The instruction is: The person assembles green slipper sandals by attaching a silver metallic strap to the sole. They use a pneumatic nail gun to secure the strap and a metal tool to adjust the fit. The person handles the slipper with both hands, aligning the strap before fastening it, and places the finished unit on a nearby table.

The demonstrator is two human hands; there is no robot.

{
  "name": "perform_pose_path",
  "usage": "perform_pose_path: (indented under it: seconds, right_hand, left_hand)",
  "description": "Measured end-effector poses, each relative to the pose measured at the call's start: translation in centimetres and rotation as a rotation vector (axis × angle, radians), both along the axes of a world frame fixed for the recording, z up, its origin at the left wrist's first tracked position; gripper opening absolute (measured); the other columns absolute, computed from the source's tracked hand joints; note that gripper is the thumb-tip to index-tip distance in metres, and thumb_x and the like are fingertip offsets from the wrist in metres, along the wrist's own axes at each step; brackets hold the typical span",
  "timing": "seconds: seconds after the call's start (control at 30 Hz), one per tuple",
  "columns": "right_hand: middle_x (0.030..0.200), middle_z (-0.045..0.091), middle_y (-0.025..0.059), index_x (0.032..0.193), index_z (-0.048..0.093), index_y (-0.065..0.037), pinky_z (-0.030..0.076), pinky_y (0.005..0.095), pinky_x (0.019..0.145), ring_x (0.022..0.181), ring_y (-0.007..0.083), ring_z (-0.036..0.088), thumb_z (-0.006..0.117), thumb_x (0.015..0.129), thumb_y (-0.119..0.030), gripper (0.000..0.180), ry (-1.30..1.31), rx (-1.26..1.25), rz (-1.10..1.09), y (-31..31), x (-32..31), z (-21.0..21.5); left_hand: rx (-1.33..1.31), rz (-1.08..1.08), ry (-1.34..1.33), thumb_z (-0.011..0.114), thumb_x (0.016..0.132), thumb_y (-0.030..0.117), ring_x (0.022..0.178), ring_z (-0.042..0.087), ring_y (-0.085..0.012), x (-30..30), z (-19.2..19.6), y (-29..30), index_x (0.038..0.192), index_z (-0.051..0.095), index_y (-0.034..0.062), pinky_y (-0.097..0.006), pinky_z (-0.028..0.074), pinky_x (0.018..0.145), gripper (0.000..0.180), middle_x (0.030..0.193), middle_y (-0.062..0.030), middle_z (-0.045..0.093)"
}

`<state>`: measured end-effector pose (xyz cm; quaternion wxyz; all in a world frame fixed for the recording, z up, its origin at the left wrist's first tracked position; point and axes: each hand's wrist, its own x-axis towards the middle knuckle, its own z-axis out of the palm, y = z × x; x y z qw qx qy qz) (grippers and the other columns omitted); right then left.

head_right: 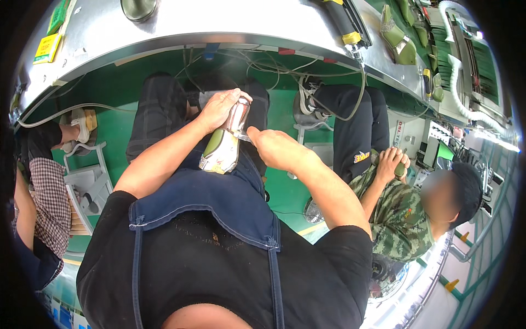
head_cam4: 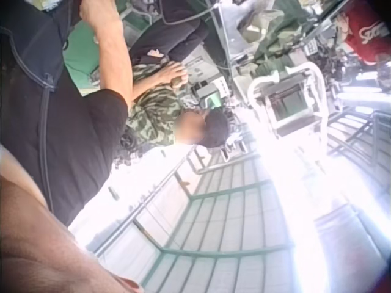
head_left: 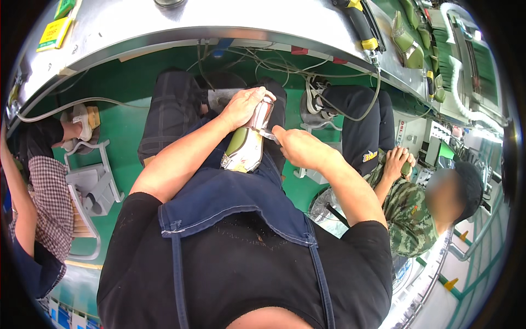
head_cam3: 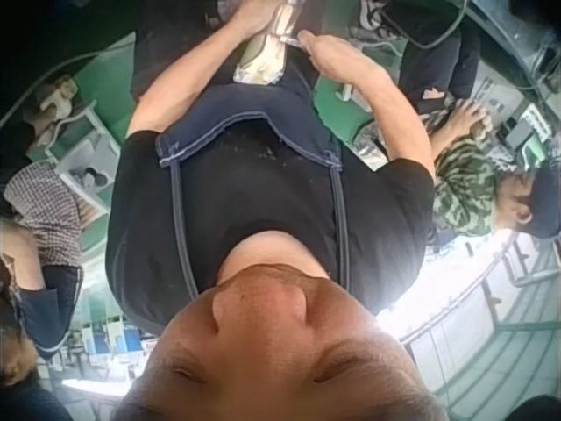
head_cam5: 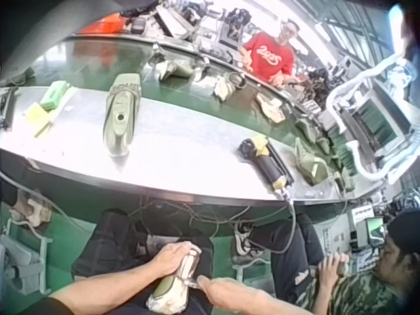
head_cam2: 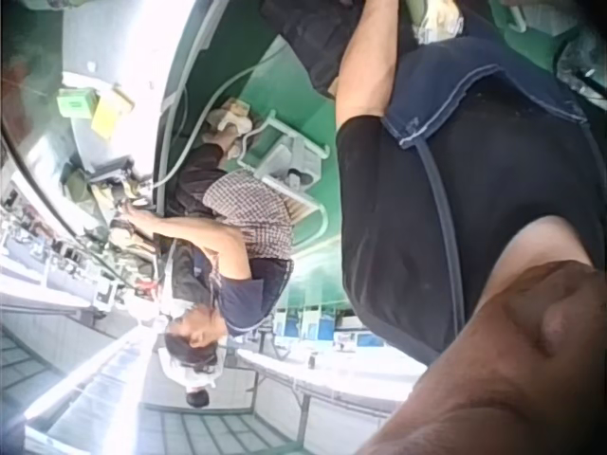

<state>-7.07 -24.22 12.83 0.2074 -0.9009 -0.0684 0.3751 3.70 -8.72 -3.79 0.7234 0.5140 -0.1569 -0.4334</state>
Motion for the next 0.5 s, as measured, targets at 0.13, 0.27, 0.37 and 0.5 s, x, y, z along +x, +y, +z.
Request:
perform_pose_path:
  seconds: [0.13,0.27,0.37,0.5]
  right_hand:
    - [0.082,0.069,0.0255,0.107,0.050,0.005,0.053,0.0537,0.073,0.085,0.0451,0.070,0.058,0.085,0.008,0.023,0.023,0.004,-0.010,-0.1,-0.2,-0.4]
    - [0.082,0.070,0.0243,0.105,0.050,0.004,0.055,0.0524,0.072,0.084,0.0439,0.071,0.059,0.085,0.007,0.022,0.004,-0.049,0.034,0.1,-0.4,-0.7]
    - [0.081,0.070,0.0230,0.103,0.051,0.003,0.056,0.0513,0.071,0.082,0.0425,0.072,0.060,0.084,0.007,0.021,-0.072,-0.096,0.139,0.4,-0.5,-0.1]
    - [0.079,0.070,0.0224,0.102,0.052,0.002,0.057,0.0513,0.070,0.080,0.0423,0.073,0.060,0.084,0.006,0.020,-0.103,-0.129,0.134,1.2,-0.4,0.7]
  left_hand:
    - [0.000,0.025,-0.030,0.044,0.112,0.052,0.074,0.060,-0.0097,-0.1,0.0,0.0,0.112,0.073,0.0063,-0.028,0.052,0.072,0.054,0.082,-0.0026,0.069]
    - [-0.017,0.038,0.013,0.044,0.112,0.050,0.074,0.060,-0.0093,-0.5,0.2,0.2,0.112,0.074,0.0066,-0.028,0.052,0.072,0.053,0.083,-0.0024,0.069]
    - [-0.013,0.025,0.068,0.045,0.112,0.050,0.074,0.060,-0.0093,-0.6,0.3,0.4,0.112,0.073,0.0062,-0.028,0.051,0.072,0.053,0.083,-0.0024,0.069]
    - [-0.006,0.028,-0.008,0.044,0.113,0.051,0.073,0.062,-0.0093,-0.4,0.0,0.4,0.113,0.073,0.0054,-0.028,0.052,0.069,0.053,0.082,-0.0025,0.069]
